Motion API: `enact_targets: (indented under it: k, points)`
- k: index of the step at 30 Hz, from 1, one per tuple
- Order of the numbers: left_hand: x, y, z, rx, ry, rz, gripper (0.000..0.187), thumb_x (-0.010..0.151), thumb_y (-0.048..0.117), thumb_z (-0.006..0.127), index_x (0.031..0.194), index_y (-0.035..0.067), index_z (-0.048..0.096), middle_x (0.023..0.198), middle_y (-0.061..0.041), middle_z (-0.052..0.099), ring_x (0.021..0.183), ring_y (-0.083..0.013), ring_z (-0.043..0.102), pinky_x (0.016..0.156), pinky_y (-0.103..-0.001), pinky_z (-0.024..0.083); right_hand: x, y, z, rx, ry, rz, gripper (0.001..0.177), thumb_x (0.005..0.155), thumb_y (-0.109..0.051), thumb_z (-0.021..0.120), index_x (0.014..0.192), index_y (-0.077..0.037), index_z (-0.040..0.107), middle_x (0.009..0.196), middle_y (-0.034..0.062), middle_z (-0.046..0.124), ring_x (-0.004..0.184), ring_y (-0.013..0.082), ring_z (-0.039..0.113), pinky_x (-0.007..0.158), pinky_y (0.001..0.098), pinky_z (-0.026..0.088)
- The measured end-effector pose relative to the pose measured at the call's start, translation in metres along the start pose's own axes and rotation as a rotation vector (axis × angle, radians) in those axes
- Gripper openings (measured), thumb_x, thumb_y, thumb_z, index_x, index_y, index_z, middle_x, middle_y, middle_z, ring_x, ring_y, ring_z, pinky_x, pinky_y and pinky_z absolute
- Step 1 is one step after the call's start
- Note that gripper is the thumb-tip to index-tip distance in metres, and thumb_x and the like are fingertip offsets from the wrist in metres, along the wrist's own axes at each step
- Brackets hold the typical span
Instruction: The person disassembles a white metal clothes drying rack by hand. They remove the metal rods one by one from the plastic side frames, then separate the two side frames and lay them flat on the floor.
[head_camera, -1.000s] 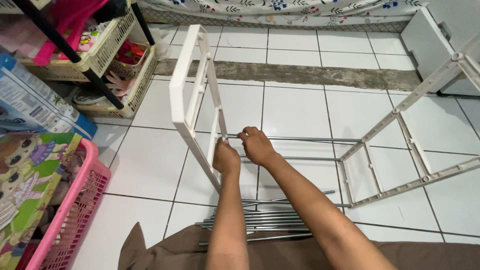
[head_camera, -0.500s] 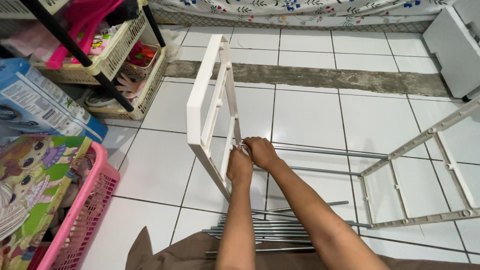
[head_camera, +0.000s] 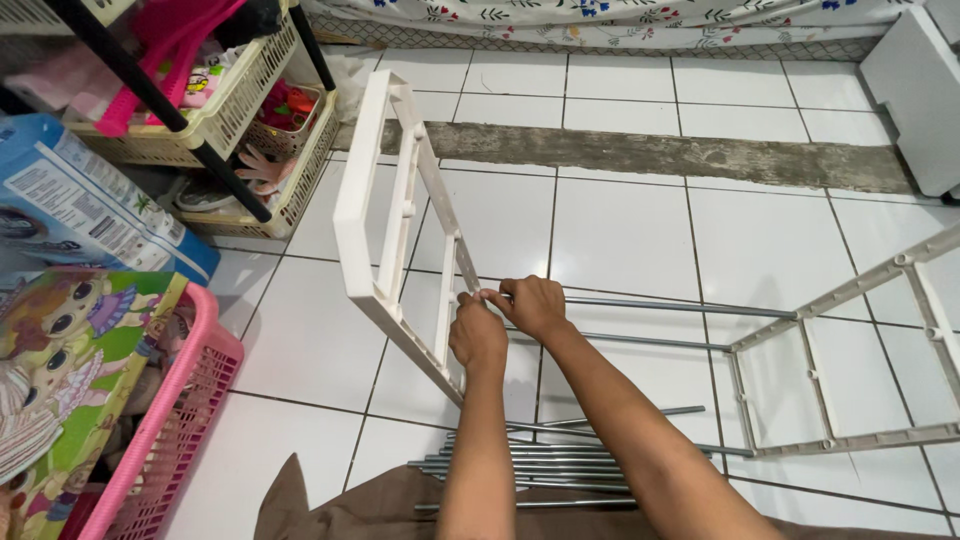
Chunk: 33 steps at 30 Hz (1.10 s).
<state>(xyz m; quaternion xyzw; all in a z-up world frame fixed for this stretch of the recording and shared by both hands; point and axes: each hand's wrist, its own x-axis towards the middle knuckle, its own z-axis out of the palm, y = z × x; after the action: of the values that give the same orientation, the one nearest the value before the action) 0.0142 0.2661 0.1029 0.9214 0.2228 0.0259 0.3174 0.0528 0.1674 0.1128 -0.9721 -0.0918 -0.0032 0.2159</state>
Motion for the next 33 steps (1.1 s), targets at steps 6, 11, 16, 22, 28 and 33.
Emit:
enact_targets:
  k: [6,11,16,22,28,33]
  points:
    - [0.004,-0.006,0.001,-0.108,0.036,-0.011,0.035,0.106,0.03,0.046,0.108,0.0,0.063,0.101,-0.024,0.071,0.094,-0.0414,0.07,0.078,-0.051,0.055,-0.018,0.014,0.015,0.117,0.114,-0.102,0.034,0.099,-0.036,0.065,0.084,-0.009,0.077,0.079,0.0099,0.072,0.077,0.0293,0.068,0.069,0.0415,0.052]
    - [0.005,-0.013,0.007,-0.165,0.286,0.165,0.035,0.097,0.024,0.056,0.121,-0.002,0.058,0.109,-0.024,0.064,0.097,-0.0416,0.065,0.081,-0.051,0.051,-0.075,0.06,0.002,0.224,0.498,-0.131,0.015,0.088,-0.008,0.068,0.102,-0.008,0.073,0.12,0.0112,0.063,0.12,0.0324,0.054,0.101,0.0462,0.042]
    - [-0.033,0.007,0.037,-0.152,0.348,0.648,0.026,0.089,0.011,0.062,0.112,0.006,0.053,0.12,-0.015,0.054,0.114,-0.0346,0.05,0.1,-0.05,0.036,-0.159,0.108,-0.048,0.303,0.719,0.009,0.013,0.089,-0.001,0.068,0.099,-0.007,0.074,0.11,0.0092,0.066,0.108,0.0281,0.062,0.09,0.0407,0.053]
    - [-0.096,0.082,0.094,-0.232,-0.053,0.951,0.039,0.089,0.008,0.061,0.127,0.003,0.053,0.126,-0.014,0.053,0.121,-0.0325,0.048,0.101,-0.048,0.037,-0.23,0.116,-0.143,0.239,0.955,-0.027,0.014,0.095,0.002,0.063,0.105,0.001,0.073,0.107,0.0119,0.067,0.087,0.0216,0.068,0.073,0.0308,0.056]
    - [-0.13,0.144,0.161,-0.12,-0.165,1.185,0.062,0.083,0.009,0.063,0.142,0.0,0.045,0.139,-0.019,0.049,0.132,-0.0349,0.043,0.108,-0.051,0.032,-0.296,0.118,-0.215,-0.019,1.235,-0.188,0.009,0.096,0.004,0.062,0.099,0.003,0.071,0.098,0.0153,0.068,0.088,0.0247,0.068,0.072,0.0303,0.055]
    - [-0.14,0.17,0.197,0.278,-0.335,1.007,0.068,0.09,0.019,0.063,0.15,0.011,0.034,0.142,-0.019,0.041,0.139,-0.0373,0.034,0.115,-0.06,0.017,-0.335,0.177,-0.206,0.328,1.449,-0.005,0.009,0.101,0.002,0.057,0.1,0.0,0.066,0.092,0.0101,0.064,0.071,0.0131,0.06,0.06,0.023,0.048]
